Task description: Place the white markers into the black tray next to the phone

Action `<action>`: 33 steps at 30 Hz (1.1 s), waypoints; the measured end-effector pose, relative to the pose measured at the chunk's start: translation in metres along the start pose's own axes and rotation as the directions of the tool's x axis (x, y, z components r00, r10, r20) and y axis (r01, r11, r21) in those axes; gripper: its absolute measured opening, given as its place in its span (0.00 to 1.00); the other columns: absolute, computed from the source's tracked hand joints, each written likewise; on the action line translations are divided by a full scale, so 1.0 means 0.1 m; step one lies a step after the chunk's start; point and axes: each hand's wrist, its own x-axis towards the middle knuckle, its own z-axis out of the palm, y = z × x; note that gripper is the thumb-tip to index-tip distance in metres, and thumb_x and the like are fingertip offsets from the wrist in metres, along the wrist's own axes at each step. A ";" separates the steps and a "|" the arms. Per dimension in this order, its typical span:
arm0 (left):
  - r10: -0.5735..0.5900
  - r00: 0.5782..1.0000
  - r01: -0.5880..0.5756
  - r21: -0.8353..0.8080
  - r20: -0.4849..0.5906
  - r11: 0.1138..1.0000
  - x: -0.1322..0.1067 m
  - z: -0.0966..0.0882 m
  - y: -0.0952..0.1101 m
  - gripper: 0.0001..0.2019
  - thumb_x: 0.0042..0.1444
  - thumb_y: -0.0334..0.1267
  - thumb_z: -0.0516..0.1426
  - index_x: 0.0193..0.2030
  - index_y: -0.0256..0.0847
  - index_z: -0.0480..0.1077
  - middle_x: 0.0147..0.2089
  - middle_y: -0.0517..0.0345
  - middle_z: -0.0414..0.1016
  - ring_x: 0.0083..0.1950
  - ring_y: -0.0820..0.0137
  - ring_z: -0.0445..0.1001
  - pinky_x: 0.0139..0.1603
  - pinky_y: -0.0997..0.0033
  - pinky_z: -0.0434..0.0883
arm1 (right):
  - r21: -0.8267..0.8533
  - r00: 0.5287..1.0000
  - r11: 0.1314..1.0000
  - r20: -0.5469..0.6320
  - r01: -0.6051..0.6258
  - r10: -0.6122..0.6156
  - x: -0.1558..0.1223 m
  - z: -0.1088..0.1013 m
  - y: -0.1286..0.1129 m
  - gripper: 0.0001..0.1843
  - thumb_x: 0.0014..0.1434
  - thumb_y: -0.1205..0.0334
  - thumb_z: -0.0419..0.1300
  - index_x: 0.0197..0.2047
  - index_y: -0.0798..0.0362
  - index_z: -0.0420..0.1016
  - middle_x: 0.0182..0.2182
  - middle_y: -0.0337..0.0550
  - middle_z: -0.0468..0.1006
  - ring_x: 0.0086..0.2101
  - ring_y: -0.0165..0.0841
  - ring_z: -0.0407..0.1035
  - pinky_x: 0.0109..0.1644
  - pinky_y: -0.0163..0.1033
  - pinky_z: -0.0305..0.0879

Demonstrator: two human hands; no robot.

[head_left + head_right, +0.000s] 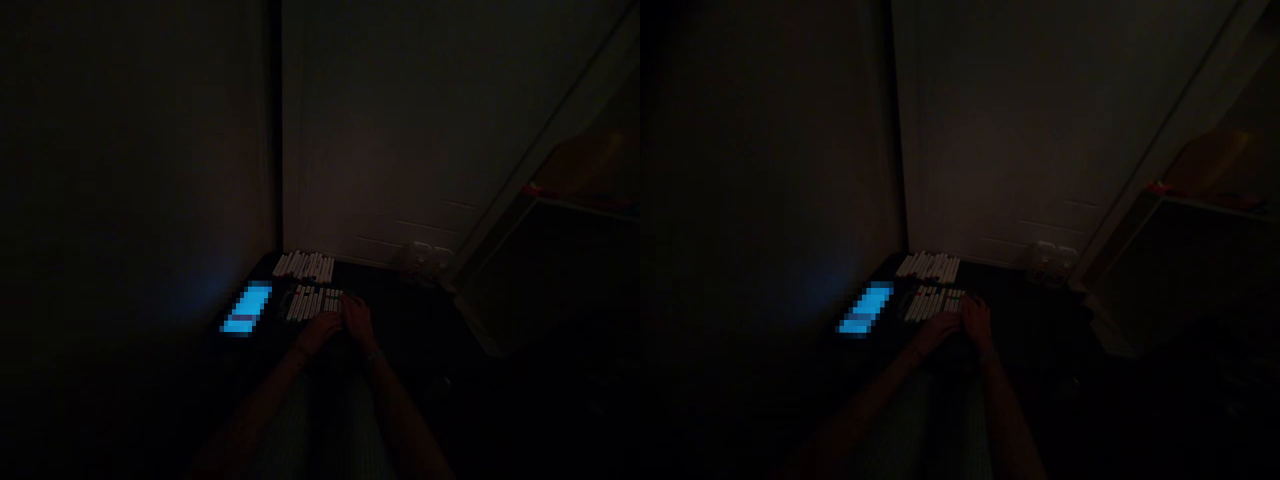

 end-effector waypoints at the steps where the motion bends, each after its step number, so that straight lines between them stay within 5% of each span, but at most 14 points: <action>1: 0.002 1.000 -0.002 0.011 0.003 1.000 0.00 0.00 0.00 0.12 0.57 0.37 0.50 0.46 0.42 0.69 0.48 0.58 0.73 0.51 0.71 0.68 0.54 0.64 0.65 | 0.001 1.000 1.000 -0.002 -0.001 0.001 0.00 0.00 0.00 0.21 0.63 0.61 0.39 0.57 0.43 0.59 0.53 0.34 0.66 0.54 0.35 0.54 0.53 0.42 0.53; 13: -0.005 0.999 0.003 0.086 0.032 0.996 0.02 -0.17 0.17 0.09 0.56 0.39 0.52 0.42 0.43 0.69 0.42 0.57 0.72 0.46 0.68 0.68 0.49 0.65 0.65 | 0.019 0.999 1.000 -0.051 0.010 -0.009 -0.01 0.00 -0.02 0.20 0.62 0.62 0.41 0.57 0.46 0.60 0.52 0.40 0.66 0.51 0.35 0.55 0.53 0.41 0.52; 24: -0.098 0.988 0.131 0.302 -0.122 0.944 0.02 -0.17 0.18 0.30 0.48 0.51 0.56 0.58 0.45 0.57 0.60 0.51 0.59 0.62 0.57 0.52 0.61 0.50 0.49 | 0.082 0.989 0.996 -0.145 -0.026 0.038 0.01 0.01 -0.01 0.20 0.64 0.62 0.38 0.54 0.51 0.62 0.51 0.45 0.66 0.51 0.33 0.57 0.54 0.41 0.51; 33: -0.131 0.982 0.166 0.306 -0.134 0.937 0.00 -0.10 0.11 0.30 0.49 0.54 0.54 0.57 0.44 0.59 0.61 0.50 0.58 0.62 0.58 0.53 0.60 0.51 0.52 | 0.079 0.981 0.996 -0.185 -0.048 0.062 0.01 0.06 0.06 0.21 0.63 0.65 0.38 0.54 0.53 0.63 0.51 0.47 0.66 0.52 0.33 0.55 0.54 0.41 0.50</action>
